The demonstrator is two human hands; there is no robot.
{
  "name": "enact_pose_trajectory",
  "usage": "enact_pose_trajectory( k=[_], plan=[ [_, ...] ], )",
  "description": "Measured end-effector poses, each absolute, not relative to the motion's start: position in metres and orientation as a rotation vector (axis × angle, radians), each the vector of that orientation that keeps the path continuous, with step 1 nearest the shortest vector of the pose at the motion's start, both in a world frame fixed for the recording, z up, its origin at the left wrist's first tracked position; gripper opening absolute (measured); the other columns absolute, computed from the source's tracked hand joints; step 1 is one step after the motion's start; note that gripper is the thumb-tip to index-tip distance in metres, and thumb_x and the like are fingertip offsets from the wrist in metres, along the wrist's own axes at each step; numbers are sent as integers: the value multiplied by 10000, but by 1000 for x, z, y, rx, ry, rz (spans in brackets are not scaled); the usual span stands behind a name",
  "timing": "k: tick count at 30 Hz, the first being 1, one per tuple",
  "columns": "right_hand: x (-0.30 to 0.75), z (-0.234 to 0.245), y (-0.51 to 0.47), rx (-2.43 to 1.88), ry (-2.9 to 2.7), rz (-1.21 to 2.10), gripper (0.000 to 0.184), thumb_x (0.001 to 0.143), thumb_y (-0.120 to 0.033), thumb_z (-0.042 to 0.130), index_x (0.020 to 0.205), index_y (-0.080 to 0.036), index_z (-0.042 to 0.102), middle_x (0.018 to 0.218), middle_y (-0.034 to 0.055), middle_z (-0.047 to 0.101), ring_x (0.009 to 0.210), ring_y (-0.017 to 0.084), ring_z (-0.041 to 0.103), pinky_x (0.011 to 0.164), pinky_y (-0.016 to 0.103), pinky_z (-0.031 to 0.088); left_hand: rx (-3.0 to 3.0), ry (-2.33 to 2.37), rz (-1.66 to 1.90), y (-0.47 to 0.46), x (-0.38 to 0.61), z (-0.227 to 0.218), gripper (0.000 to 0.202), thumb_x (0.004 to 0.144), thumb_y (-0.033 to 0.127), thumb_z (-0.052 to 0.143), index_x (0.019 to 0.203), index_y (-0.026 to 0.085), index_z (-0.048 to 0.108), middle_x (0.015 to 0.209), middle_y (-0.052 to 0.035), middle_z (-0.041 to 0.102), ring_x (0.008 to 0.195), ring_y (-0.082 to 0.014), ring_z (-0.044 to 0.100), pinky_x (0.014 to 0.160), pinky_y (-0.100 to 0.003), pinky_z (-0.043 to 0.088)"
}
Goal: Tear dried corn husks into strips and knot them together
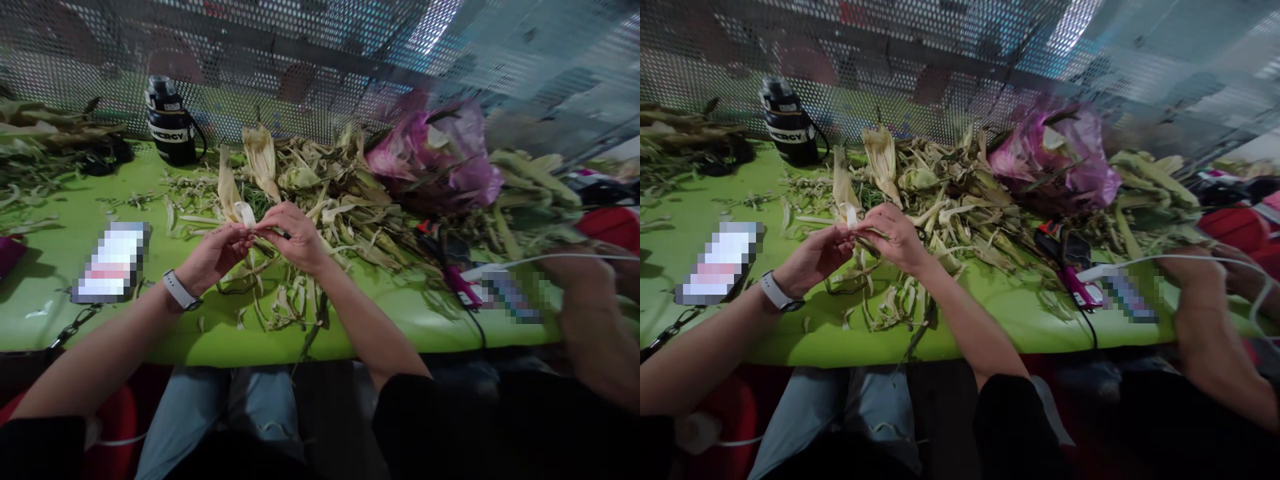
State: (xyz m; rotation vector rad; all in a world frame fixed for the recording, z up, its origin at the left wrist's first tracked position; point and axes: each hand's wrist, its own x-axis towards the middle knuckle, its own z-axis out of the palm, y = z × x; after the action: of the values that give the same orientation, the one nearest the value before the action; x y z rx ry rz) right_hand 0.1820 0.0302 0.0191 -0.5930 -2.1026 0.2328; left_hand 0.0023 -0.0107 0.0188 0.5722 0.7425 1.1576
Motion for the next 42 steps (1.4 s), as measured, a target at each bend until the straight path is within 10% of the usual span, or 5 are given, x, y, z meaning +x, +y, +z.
enact_pose_trajectory(
  k=[30, 42],
  plan=[
    [165, 8, 17, -772, -1858, 569, 201, 872, -229, 572, 1070, -205, 561, 758, -18, 584, 660, 110, 549, 656, 260, 487, 844, 960, 1331, -16, 6, 11, 222, 638, 242, 841, 810, 147, 737, 786, -31, 742, 716, -119, 681, 525, -171, 499],
    [177, 16, 25, -545, -2043, 95, 117, 876, -193, 605, 967, -224, 673, 880, 50, 638, 855, 176, 615, 741, 319, 525, 637, 899, 1216, -13, 0, 15, 160, 677, 234, 797, 763, 124, 720, 707, 1, 676, 576, -46, 595, 456, -119, 453]
  ],
)
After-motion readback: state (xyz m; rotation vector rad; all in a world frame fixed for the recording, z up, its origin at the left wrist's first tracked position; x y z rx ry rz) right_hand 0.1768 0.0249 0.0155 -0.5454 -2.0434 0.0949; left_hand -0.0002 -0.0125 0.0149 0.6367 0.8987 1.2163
